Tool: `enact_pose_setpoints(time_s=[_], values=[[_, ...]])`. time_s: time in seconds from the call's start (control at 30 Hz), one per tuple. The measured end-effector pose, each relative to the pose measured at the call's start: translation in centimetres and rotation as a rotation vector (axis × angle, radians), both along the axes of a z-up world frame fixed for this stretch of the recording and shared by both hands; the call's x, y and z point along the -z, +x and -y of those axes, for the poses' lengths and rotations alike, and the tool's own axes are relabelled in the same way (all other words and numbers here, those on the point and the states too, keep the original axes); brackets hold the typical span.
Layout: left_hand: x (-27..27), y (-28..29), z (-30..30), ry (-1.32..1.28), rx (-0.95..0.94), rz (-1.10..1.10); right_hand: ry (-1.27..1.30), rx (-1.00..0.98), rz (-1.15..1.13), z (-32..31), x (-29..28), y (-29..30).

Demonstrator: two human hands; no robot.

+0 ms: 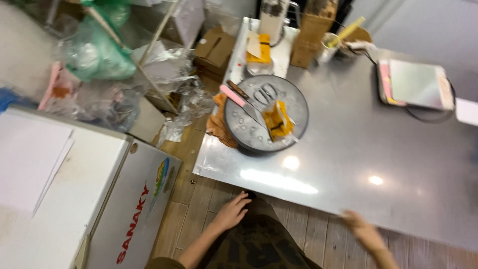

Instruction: Clean the stainless steel workspace counter with a cloth.

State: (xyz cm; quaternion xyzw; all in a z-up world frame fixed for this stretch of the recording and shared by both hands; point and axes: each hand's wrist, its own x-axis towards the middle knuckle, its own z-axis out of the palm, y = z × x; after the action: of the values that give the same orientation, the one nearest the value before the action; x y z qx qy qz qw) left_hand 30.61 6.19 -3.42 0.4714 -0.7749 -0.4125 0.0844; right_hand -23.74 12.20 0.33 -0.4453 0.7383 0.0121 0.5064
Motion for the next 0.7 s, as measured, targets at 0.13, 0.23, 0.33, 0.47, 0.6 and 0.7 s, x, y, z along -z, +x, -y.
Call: enact_pose_setpoints(time_s=[0.13, 0.23, 0.33, 0.47, 0.6, 0.7], values=[[-1.5, -0.9, 1.1, 0.058, 0.040, -0.065, -0.322, 0.204, -0.636, -9.5, 9.3, -11.4], [-2.4, -4.0, 1.3, 0.083, 0.118, -0.117, -0.545, 0.285, -0.612, -10.5, 4.5, -5.8], [-4.1, -8.5, 1.4, 0.133, 0.215, -0.176, -0.597, 0.397, -0.132, -6.4, -1.6, 7.9], [-4.1, -13.1, 0.8, 0.486, 0.155, -0.541, -0.308, 0.685, 0.686, -3.7, -2.5, 21.5], [-4.8, -14.5, 1.5, 0.671, -0.004, -0.541, -0.354, 0.803, 0.922, -3.2, 1.4, 26.9], [-3.6, -14.9, 3.0, 0.472, -0.233, -0.450, -0.378, 1.046, 1.123, -1.5, 0.0, 27.8]])
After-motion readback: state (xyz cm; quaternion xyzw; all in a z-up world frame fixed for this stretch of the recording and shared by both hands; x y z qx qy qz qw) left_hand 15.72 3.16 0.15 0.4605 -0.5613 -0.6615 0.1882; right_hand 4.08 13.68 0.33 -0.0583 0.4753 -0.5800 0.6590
